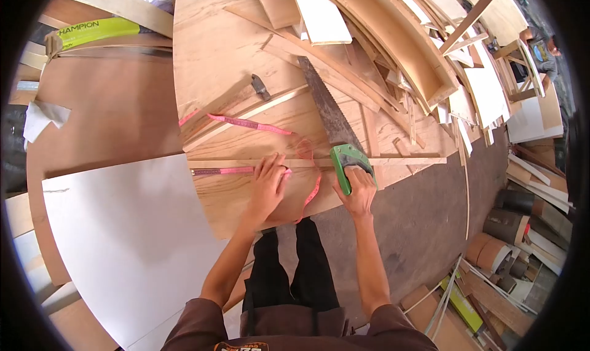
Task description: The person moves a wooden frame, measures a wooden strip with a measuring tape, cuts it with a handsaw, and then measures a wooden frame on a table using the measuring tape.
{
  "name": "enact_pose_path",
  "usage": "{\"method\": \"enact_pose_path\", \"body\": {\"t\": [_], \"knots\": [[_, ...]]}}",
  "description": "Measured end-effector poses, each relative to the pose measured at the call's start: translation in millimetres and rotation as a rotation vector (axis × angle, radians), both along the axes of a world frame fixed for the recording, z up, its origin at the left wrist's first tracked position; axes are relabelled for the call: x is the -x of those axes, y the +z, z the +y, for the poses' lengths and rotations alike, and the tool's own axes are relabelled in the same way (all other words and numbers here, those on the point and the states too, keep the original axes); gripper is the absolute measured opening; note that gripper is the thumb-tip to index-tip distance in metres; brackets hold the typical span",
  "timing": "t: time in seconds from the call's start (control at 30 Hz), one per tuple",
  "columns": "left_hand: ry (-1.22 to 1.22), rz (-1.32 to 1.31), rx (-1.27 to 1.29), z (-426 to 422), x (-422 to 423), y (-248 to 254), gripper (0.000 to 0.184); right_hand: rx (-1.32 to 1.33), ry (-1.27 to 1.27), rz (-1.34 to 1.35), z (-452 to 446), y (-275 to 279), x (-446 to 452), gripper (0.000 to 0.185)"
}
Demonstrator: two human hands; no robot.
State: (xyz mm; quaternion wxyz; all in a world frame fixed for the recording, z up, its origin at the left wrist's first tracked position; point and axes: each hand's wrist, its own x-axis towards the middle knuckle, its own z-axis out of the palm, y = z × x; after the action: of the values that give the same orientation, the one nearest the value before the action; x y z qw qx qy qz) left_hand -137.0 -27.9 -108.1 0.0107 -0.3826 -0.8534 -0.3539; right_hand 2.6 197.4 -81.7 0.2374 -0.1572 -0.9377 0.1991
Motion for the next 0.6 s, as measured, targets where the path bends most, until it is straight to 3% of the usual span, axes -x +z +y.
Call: {"method": "enact_pose_path", "body": {"t": [0.13,0.33,0.53,0.6], "knots": [[0.002,-0.034,0.151,6.4,-28.1,-2.0,0.007,0.037,0.023,-0.033,6.4,-3.8,4.0,0.032],[-0.027,-0.094,0.174,12.2,-54.6,-3.3,0.008,0.106,-0.036,-0.119,-0.3,-16.5,-0.1,0.044],[-0.131,-0.233,-0.012,13.7,-64.1,4.9,0.011,0.007,-0.145,-0.013,-27.5,-10.8,5.2,0.047],[0.107,-0.208,-0.053,14.2,-62.1,20.4,0.012,0.108,-0.017,-0.032,-40.4,-2.5,2.9,0.049]]}}
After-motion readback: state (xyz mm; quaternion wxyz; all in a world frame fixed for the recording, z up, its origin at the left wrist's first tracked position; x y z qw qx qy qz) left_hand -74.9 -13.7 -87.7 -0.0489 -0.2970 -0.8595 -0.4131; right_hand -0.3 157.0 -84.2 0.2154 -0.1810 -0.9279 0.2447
